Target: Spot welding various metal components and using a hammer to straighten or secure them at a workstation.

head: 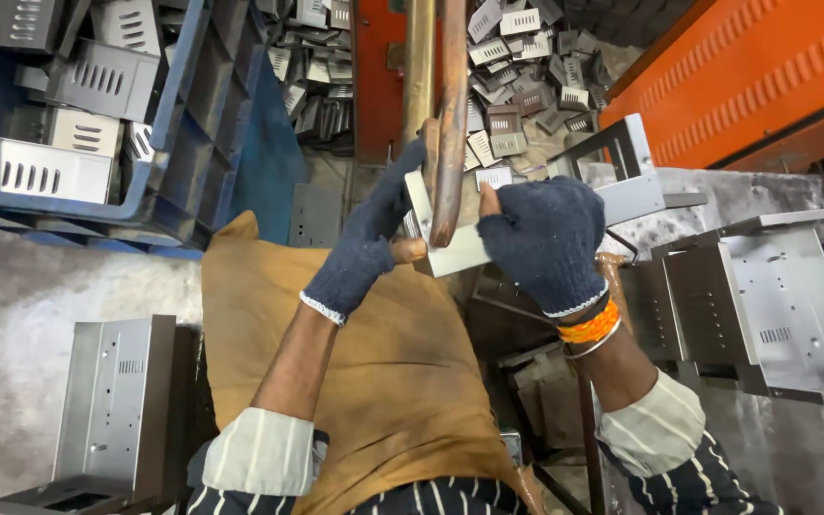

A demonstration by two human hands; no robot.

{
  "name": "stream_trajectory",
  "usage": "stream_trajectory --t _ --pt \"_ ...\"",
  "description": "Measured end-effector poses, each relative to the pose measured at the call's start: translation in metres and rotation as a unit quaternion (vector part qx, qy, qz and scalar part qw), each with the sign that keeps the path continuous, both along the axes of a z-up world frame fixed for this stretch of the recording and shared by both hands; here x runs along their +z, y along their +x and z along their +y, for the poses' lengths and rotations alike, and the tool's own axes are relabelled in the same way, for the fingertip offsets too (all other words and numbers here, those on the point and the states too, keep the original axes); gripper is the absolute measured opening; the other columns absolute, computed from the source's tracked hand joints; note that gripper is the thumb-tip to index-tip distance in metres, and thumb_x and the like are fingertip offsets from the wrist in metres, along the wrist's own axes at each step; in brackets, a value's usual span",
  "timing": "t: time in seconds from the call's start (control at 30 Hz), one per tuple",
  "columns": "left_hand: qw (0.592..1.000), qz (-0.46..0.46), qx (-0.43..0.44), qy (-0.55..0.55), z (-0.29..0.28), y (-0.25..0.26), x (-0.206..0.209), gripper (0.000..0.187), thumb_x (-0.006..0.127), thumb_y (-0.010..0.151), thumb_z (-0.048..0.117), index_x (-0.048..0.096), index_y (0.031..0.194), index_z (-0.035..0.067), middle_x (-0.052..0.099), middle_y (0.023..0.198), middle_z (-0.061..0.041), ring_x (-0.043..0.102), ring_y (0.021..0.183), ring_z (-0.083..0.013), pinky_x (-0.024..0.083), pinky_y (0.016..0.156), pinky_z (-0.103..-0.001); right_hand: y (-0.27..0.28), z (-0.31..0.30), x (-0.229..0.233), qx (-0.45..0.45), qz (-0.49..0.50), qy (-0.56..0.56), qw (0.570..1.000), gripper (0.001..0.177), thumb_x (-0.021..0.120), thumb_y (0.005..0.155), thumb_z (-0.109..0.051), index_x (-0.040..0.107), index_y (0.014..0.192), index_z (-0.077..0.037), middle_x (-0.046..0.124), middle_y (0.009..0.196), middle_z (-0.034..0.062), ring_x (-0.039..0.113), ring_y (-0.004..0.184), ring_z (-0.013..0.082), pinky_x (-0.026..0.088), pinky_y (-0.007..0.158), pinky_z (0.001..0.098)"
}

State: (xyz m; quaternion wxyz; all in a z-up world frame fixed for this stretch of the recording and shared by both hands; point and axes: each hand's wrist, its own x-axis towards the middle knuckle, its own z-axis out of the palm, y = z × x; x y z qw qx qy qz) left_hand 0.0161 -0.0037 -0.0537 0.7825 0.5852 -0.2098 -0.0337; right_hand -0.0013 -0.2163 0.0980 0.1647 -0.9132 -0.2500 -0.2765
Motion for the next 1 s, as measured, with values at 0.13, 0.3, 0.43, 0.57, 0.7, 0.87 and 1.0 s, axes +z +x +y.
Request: stream_trajectory --t 0.13,0.3,0.43,0.57,0.7,0.87,1.0 --pt "0.994 -0.05 0.06 0.08 -0.002 0.006 0.01 0.105 0.088 0.079 0.044 0.036 0.164 0.01 0.04 0.17 -0.008 0.038 0.158 -0.0233 0.033 0.13 -0.04 0.003 0.003 0.001 -0.001 0.027 -0.016 1.0 0.028 0.073 0.079 -0.024 0.06 0.059 -0.009 0.055 0.059 0.0153 0.056 0.057 0.0388 0.04 0.058 0.0519" --pt "0.998 -0.042 0.026 -0.031 -0.009 0.009 0.031 0.105 0.085 0.085 0.044 0.029 0.167 0.01 0.032 0.174 -0.009 0.031 0.162 -0.0235 0.027 0.132 -0.04 0.016 0.004 -0.003 -0.035 -0.006 0.005 0.999 0.039 0.076 0.091 -0.027 0.062 0.059 -0.01 0.056 0.058 0.015 0.056 0.057 0.0385 0.041 0.057 0.052" --pt "0.995 -0.082 0.048 -0.028 -0.008 0.018 0.02 0.099 0.077 0.091 0.05 0.027 0.166 0.008 0.03 0.172 -0.009 0.031 0.159 -0.0243 0.026 0.131 -0.041 0.021 0.008 -0.007 0.001 -0.028 0.007 1.0 0.034 0.075 0.087 -0.025 0.062 0.059 -0.01 0.056 0.059 0.0148 0.057 0.061 0.0392 0.042 0.059 0.0515" --pt "0.988 -0.098 0.009 -0.118 -0.015 0.073 -0.062 0.096 0.052 0.096 0.07 0.03 0.167 0.009 0.035 0.171 -0.009 0.036 0.156 -0.0239 0.026 0.131 -0.04 0.01 0.011 0.008 -0.034 0.016 0.017 0.999 0.04 0.075 0.095 -0.026 0.062 0.06 -0.011 0.054 0.057 0.0147 0.057 0.056 0.0373 0.042 0.056 0.0503" --pt "0.987 0.0 0.05 -0.153 0.006 -0.013 0.004 0.1 0.027 0.097 0.079 0.038 0.161 0.003 0.039 0.166 -0.012 0.039 0.153 -0.0245 0.026 0.129 -0.04 -0.02 0.008 0.007 0.002 0.001 0.018 1.0 0.037 0.075 0.087 -0.025 0.059 0.058 -0.008 0.054 0.057 0.0155 0.055 0.056 0.0384 0.04 0.055 0.0503" --pt "0.932 0.12 0.241 -0.243 0.019 -0.095 -0.025 0.079 0.036 0.11 0.062 0.053 0.145 -0.007 0.059 0.145 -0.021 0.054 0.136 -0.0318 0.038 0.121 -0.047 -0.075 0.005 -0.018 0.0 0.07 0.119 0.99 0.048 0.072 0.099 -0.026 0.056 0.059 -0.007 0.049 0.056 0.0127 0.049 0.053 0.0319 0.037 0.056 0.0466" --pt "0.924 0.154 0.348 -0.045 0.019 -0.113 -0.036 0.051 0.055 0.109 0.039 0.053 0.107 -0.012 0.053 0.103 -0.025 0.044 0.093 -0.0349 0.035 0.087 -0.048 -0.086 -0.013 -0.094 0.034 0.29 0.481 0.826 0.033 0.063 0.099 -0.028 0.065 0.079 -0.002 0.057 0.067 0.005 0.052 0.062 0.0138 0.041 0.058 0.0326"
